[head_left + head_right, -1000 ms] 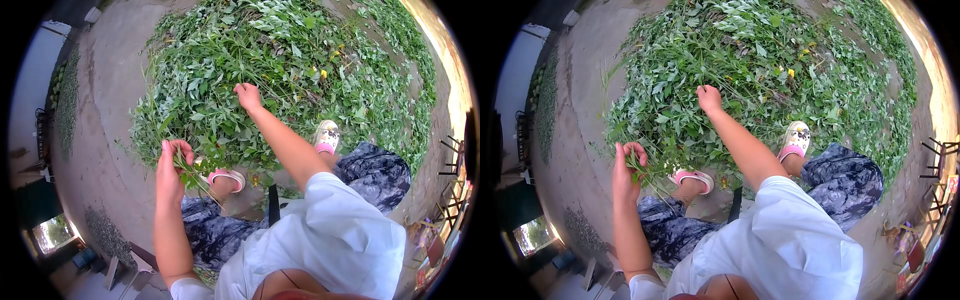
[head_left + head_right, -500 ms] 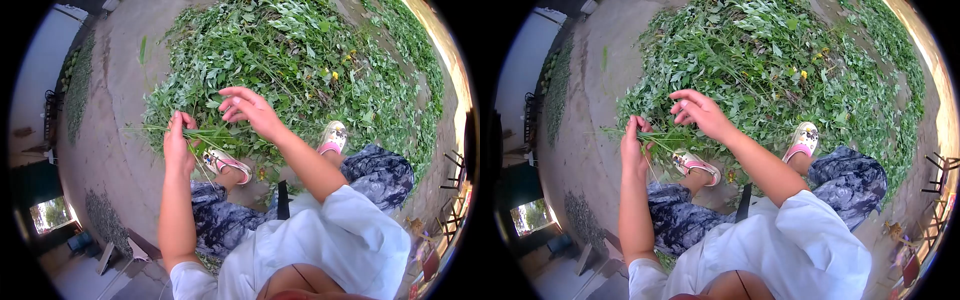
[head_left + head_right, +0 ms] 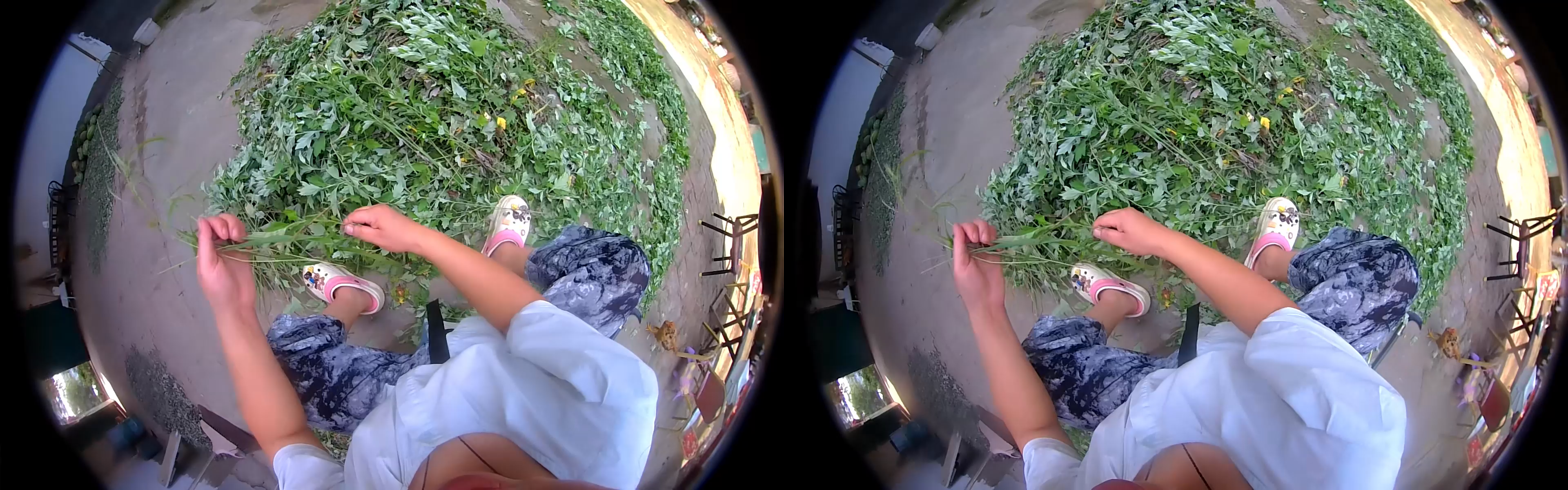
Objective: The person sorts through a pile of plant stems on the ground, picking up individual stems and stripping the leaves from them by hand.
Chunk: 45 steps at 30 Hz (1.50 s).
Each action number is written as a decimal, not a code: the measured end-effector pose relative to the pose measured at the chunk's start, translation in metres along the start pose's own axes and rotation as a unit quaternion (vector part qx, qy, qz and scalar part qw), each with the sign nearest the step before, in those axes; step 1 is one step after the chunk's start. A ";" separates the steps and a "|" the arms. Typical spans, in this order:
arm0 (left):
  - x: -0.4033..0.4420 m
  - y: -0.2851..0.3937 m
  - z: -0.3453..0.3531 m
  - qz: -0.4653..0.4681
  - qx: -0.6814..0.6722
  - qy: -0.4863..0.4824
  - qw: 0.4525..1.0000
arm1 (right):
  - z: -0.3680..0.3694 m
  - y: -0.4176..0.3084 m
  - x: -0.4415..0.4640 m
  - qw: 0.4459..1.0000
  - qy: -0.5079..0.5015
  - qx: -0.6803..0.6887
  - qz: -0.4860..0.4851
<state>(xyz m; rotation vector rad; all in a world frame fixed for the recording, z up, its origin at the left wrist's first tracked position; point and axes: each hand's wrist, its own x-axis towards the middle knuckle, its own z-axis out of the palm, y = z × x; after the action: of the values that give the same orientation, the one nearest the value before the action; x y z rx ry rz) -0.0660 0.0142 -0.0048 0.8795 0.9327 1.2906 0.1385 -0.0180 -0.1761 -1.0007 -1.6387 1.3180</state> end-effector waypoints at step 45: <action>-0.005 -0.017 0.019 -0.222 0.156 0.024 0.962 | -0.131 0.220 -0.016 0.889 0.263 -0.093 0.364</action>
<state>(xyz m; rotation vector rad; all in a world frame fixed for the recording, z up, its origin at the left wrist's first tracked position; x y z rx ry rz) -0.0419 0.0075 -0.0125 0.8179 1.3112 0.7938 0.2866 0.0472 -0.3745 -2.0197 -0.9981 1.1766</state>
